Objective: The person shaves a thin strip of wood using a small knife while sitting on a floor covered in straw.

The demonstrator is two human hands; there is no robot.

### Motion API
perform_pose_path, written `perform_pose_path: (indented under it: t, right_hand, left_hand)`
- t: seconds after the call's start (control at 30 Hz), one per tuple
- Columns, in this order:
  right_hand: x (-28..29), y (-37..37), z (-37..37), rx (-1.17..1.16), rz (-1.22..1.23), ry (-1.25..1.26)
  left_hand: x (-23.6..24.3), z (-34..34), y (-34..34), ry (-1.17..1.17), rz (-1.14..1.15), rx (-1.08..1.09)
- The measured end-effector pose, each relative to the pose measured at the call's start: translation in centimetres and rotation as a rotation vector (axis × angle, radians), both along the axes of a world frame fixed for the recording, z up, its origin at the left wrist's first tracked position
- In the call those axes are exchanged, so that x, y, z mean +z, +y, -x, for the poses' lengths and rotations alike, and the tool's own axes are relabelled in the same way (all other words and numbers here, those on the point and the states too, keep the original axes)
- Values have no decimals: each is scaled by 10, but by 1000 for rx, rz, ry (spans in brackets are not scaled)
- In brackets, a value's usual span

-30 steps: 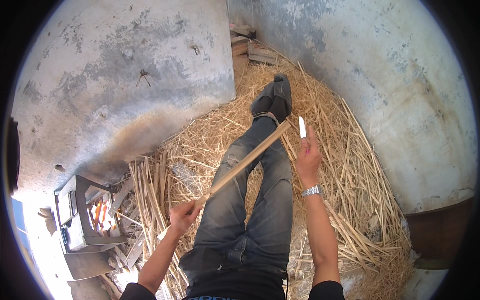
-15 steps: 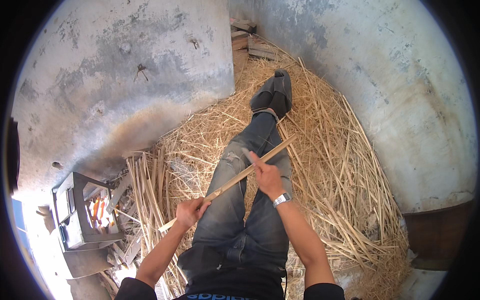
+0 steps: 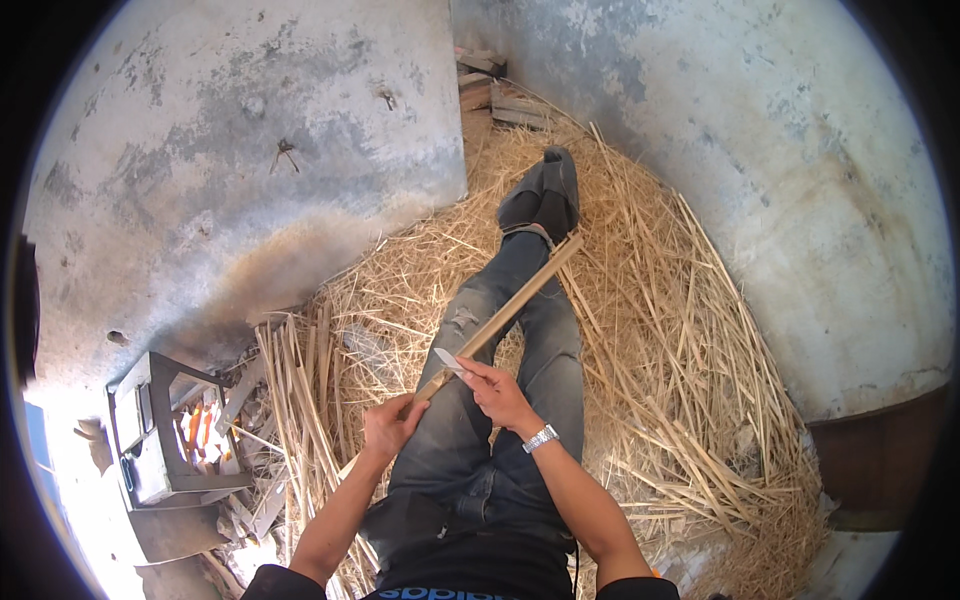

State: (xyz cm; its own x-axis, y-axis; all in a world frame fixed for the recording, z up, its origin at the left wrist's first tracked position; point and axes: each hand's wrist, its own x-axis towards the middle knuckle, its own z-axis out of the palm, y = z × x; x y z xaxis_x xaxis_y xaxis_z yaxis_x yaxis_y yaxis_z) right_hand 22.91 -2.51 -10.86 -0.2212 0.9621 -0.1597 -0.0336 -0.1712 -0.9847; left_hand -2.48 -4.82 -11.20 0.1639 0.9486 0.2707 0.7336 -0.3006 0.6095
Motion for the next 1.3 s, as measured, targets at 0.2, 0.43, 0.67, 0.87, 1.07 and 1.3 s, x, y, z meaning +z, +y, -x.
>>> perform_pose_path:
  t: [0.2, 0.43, 0.67, 0.87, 1.07, 1.3]
  right_hand:
    - [11, -20, -10, -117, 314, 352]
    - [24, -38, -37, -102, 244, 610]
    - [40, -17, -60, -512, 7, 552]
    - [34, -1, -1, -374, 17, -111]
    - [36, 3, 35, -357, -80, -321]
    - [31, 19, 21, -477, -292, -346]
  left_hand:
    - [1, -6, 1, -104, 39, 70]
    - [4, -1, 5, -74, 206, 198]
    - [23, -12, 6, -122, 231, 233]
    - [16, -17, -4, -13, 60, 98]
    - [13, -16, -2, -5, -48, 61]
    - [32, -25, 9, -38, 92, 126]
